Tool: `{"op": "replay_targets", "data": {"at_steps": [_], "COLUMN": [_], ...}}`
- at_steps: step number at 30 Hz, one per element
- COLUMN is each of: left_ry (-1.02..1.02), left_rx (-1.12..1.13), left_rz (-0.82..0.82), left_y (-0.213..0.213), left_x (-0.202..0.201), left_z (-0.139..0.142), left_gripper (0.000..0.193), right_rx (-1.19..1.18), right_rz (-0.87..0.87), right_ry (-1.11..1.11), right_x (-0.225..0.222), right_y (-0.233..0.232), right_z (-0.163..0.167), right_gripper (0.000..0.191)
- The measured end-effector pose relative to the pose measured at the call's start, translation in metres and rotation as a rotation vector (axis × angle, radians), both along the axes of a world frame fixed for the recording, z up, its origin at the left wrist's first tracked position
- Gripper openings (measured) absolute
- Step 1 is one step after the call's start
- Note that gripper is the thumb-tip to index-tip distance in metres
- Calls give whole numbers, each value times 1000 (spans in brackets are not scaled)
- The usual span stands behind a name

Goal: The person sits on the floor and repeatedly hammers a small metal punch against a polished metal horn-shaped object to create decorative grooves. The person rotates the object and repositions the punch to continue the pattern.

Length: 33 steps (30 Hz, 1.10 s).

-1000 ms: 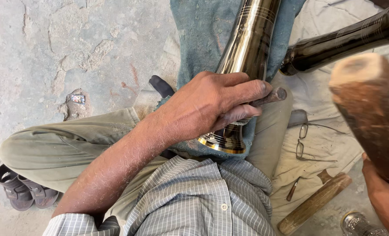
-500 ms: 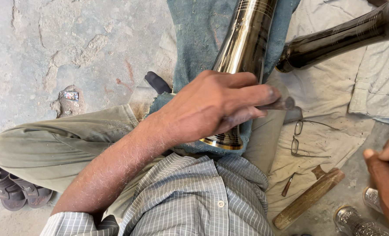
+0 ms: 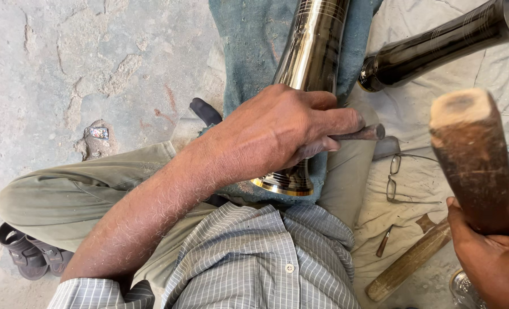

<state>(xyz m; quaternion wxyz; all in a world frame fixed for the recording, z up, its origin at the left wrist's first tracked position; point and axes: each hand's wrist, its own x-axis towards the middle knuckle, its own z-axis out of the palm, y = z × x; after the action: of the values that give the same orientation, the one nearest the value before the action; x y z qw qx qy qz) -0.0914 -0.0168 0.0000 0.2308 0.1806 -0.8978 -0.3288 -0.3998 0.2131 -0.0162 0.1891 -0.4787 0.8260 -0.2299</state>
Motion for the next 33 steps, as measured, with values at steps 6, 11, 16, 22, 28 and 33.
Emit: {"op": "replay_targets", "data": {"at_steps": [6,11,16,22,28,33], "left_ry": [14,21,12,6,80,471], "left_rx": [-26,-40,-59,-72,-92,184], "left_rz": [-23,-35,-7,4,-39,193], "left_y": [-1,1,3,4,4,8], "left_x": [4,6,7,11,16,40], "left_z": [1,0,0,-3,-5,-4], "left_gripper": [32,27,32,30,20,18], "right_rx": [-109,-101,-23,-223,65,168], "right_rz": [145,208,329,-77,280,88], "right_ry": [16,72,270,-249,157,-326], "right_x": [-20,-28,-29,19,25,22], "right_y": [21,30,9,-12,-30,-24], "right_z": [-25,-17,-20,9,40,-67], "right_gripper": [17,35,18,39,39,46]}}
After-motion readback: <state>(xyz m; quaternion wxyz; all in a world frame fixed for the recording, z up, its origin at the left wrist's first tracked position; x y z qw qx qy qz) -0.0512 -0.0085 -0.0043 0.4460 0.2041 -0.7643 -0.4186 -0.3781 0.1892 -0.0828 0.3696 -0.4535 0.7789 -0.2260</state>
